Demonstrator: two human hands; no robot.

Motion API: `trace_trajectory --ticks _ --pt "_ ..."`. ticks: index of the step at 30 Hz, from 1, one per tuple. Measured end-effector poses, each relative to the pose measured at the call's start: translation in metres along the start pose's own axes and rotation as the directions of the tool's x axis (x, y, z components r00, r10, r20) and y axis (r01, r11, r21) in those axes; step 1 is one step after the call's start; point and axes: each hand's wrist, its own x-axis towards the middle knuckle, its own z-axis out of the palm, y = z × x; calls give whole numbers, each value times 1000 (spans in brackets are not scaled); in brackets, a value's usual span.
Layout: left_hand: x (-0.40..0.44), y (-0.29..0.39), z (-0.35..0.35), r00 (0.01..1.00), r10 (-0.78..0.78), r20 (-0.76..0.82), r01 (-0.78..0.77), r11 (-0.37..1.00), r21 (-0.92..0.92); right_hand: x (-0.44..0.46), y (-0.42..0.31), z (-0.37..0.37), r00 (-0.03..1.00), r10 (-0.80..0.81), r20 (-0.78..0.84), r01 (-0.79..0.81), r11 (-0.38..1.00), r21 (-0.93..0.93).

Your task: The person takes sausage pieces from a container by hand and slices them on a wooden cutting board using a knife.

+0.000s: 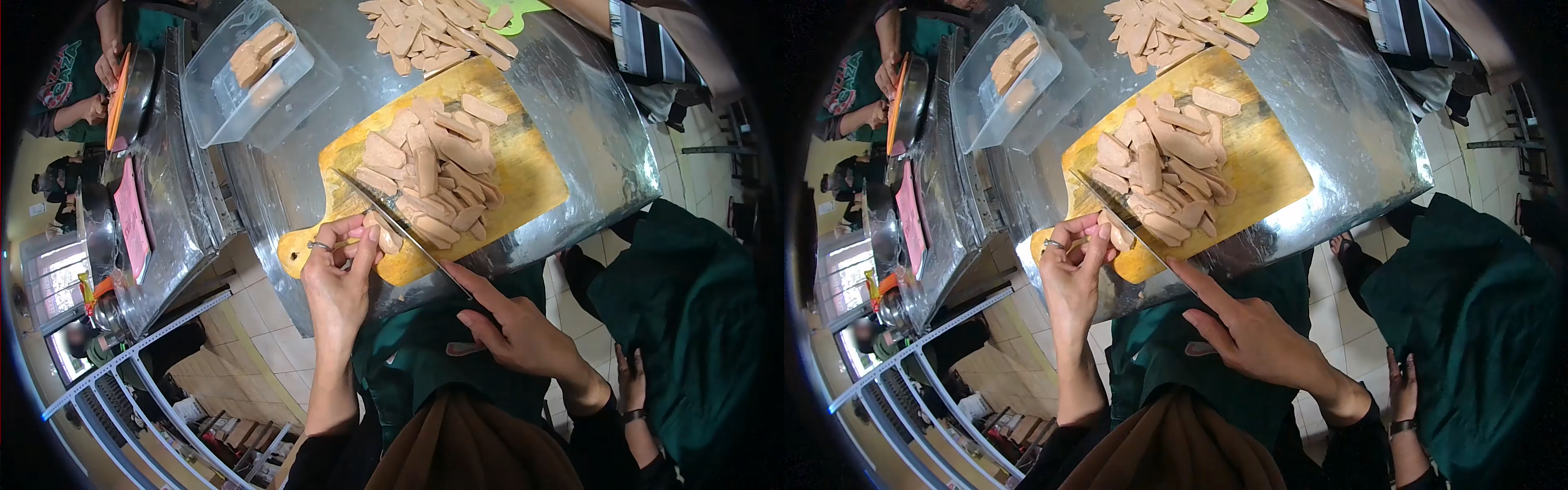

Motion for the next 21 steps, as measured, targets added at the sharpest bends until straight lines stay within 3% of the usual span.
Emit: trace_trajectory --ticks 7,12,18,21 --pt "1 -4 2 999 -38 33 41 994 -97 -14 -7 8 984 -137 -110 131 990 -56" --pt "3 -14 1 999 -16 46 25 980 -199 -27 -13 11 987 -133 -94 116 979 -168" --pt "4 -17 2 998 28 48 -14 965 -263 -35 -24 6 999 45 13 -42 978 -202" --pt "3 -18 2 998 39 55 -23 961 -274 -35 -27 4 999 33 18 -29 979 -200"
